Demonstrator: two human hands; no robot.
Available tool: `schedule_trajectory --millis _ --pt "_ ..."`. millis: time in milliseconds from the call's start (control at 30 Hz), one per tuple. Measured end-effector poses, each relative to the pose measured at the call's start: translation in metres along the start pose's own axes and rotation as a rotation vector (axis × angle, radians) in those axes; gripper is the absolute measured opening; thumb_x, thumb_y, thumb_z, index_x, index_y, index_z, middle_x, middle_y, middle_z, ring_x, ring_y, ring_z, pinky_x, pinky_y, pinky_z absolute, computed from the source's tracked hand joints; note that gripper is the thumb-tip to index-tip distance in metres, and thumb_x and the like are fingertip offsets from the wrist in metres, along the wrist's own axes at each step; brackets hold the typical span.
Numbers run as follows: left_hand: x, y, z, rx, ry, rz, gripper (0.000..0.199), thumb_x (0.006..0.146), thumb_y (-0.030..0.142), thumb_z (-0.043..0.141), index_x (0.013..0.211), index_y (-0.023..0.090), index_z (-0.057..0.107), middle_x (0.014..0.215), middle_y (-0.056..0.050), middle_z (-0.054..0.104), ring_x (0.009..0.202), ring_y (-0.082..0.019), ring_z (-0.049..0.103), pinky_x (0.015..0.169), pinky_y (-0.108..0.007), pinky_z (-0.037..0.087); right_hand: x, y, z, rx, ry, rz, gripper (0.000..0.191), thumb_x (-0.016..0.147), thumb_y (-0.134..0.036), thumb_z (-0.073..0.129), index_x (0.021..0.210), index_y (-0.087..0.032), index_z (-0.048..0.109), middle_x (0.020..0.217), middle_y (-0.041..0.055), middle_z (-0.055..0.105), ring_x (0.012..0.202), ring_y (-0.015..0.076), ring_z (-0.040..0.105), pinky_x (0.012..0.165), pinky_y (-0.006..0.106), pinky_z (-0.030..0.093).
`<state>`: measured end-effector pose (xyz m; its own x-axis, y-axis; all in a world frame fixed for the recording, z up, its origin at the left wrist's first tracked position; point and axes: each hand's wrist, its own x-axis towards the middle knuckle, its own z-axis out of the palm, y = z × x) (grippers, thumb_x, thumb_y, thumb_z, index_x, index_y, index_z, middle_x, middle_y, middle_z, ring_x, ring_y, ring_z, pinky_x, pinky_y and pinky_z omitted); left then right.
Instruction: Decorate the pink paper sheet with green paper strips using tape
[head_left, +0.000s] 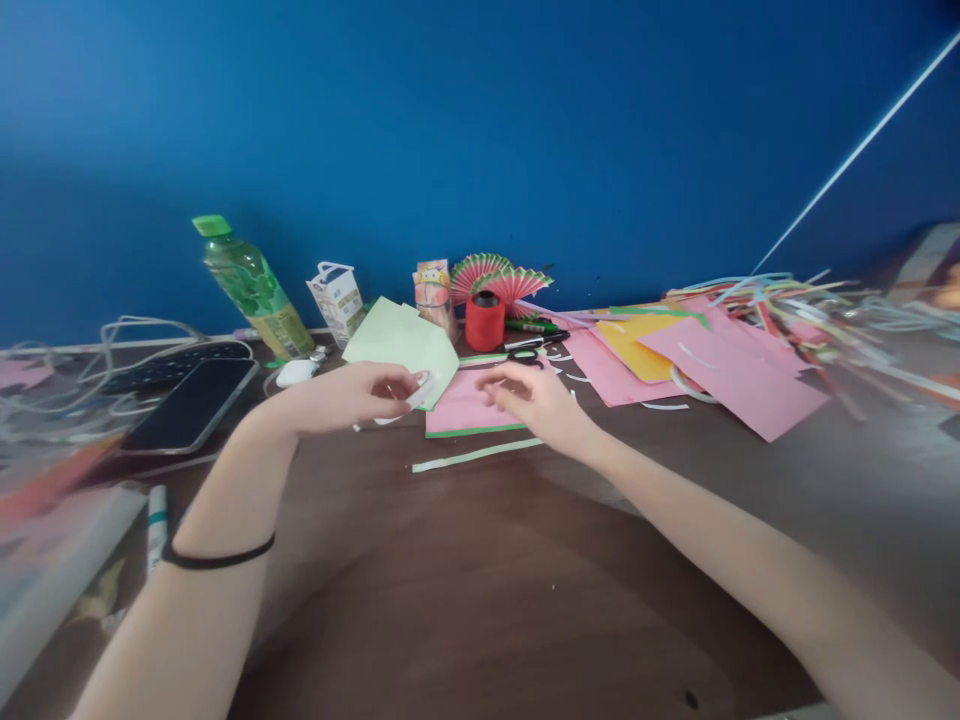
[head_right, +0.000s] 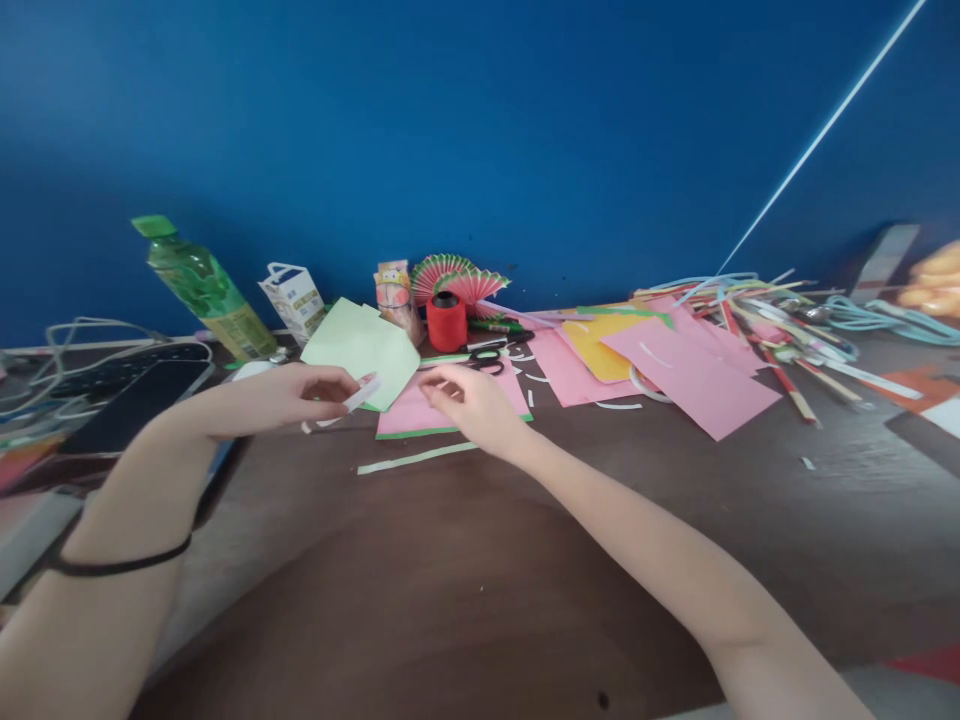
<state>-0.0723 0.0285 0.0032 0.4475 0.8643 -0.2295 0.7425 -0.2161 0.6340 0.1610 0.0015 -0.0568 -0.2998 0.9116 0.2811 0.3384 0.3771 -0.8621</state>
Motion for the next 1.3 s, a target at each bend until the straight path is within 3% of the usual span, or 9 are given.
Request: schedule_trajectory --millis 67,200,400,500,667,767,1000,1100,1300 --pt "-0.005 0.008 0.000 -0.115 -0.027 0.034 0.021 0.060 0.031 0.063 0.078 0.022 0.069 0.072 -0.002 0.066 0.065 -0.017 0.058 0.053 -0.021 0.040 0.001 -0.005 -0.004 0.111 0.051 0.042 0.025 0.081 -0.028 0.051 0.102 -0.016 0.061 0.101 0.0082 0.064 0.081 0.0160 0.062 0.073 0.032 0.050" --pt "-0.005 0.015 0.009 -0.330 -0.099 0.031 0.026 0.058 0.029 0.065 0.083 0.023 0.069 0.075 -0.004 0.069 0.069 -0.020 0.061 0.058 -0.024 0.044 0.001 -0.012 -0.005 0.236 0.006 0.096 0.030 0.081 -0.032 0.053 0.106 -0.017 0.061 0.104 0.0085 0.065 0.084 0.0174 0.063 0.075 0.033 0.051" --pt "0.005 0.019 0.028 -0.363 -0.160 0.070 0.029 0.066 0.032 0.061 0.092 0.022 0.067 0.076 -0.006 0.071 0.069 -0.020 0.064 0.059 -0.024 0.045 -0.001 -0.009 0.000 0.177 0.098 -0.011 0.017 0.074 -0.030 0.062 0.085 -0.017 0.061 0.088 0.0046 0.066 0.083 0.0163 0.062 0.078 0.033 0.050" --pt "0.010 0.017 0.034 -0.391 -0.182 0.062 0.032 0.067 0.033 0.059 0.095 0.021 0.067 0.078 -0.007 0.071 0.067 -0.020 0.063 0.059 -0.024 0.045 0.001 -0.002 0.001 0.165 0.124 0.008 0.017 0.072 -0.031 0.065 0.077 -0.017 0.057 0.083 0.0040 0.065 0.077 0.0157 0.062 0.074 0.034 0.051" --pt "0.013 0.013 0.037 -0.429 -0.141 0.061 0.028 0.070 0.031 0.049 0.085 0.023 0.071 0.080 -0.005 0.071 0.070 -0.019 0.060 0.061 -0.024 0.045 0.002 0.003 0.000 0.281 0.125 0.099 0.024 0.072 -0.035 0.065 0.074 -0.017 0.050 0.080 0.0047 0.064 0.074 0.0156 0.064 0.073 0.036 0.054" --pt "0.013 0.012 0.037 -0.429 -0.121 0.090 0.031 0.068 0.026 0.049 0.089 0.024 0.071 0.080 -0.004 0.071 0.074 -0.019 0.059 0.062 -0.023 0.045 0.002 0.002 0.000 0.346 0.130 0.119 0.027 0.072 -0.038 0.065 0.072 -0.018 0.047 0.085 0.0054 0.065 0.078 0.0160 0.064 0.075 0.037 0.055" --pt "0.017 0.010 0.040 -0.453 0.005 0.054 0.026 0.063 0.032 0.056 0.080 0.024 0.073 0.079 -0.003 0.070 0.066 -0.017 0.056 0.057 -0.023 0.045 0.000 -0.001 -0.002 0.279 0.174 -0.009 0.022 0.076 -0.036 0.062 0.075 -0.019 0.049 0.080 0.0024 0.064 0.079 0.0162 0.064 0.078 0.036 0.052" --pt "0.020 0.007 0.042 -0.460 -0.009 0.086 0.028 0.066 0.035 0.054 0.082 0.022 0.073 0.078 -0.004 0.069 0.069 -0.018 0.055 0.059 -0.024 0.045 -0.002 -0.008 -0.003 0.242 0.182 -0.051 0.019 0.076 -0.034 0.062 0.076 -0.019 0.050 0.080 0.0030 0.065 0.081 0.0168 0.063 0.079 0.036 0.050" --pt "0.020 0.005 0.042 -0.551 0.033 0.192 0.026 0.072 0.030 0.049 0.080 0.018 0.072 0.061 -0.003 0.059 0.061 -0.015 0.049 0.056 -0.024 0.041 -0.005 -0.014 -0.002 0.355 0.054 -0.047 0.020 0.074 -0.034 0.064 0.073 -0.019 0.050 0.080 0.0030 0.067 0.080 0.0171 0.064 0.079 0.036 0.048"
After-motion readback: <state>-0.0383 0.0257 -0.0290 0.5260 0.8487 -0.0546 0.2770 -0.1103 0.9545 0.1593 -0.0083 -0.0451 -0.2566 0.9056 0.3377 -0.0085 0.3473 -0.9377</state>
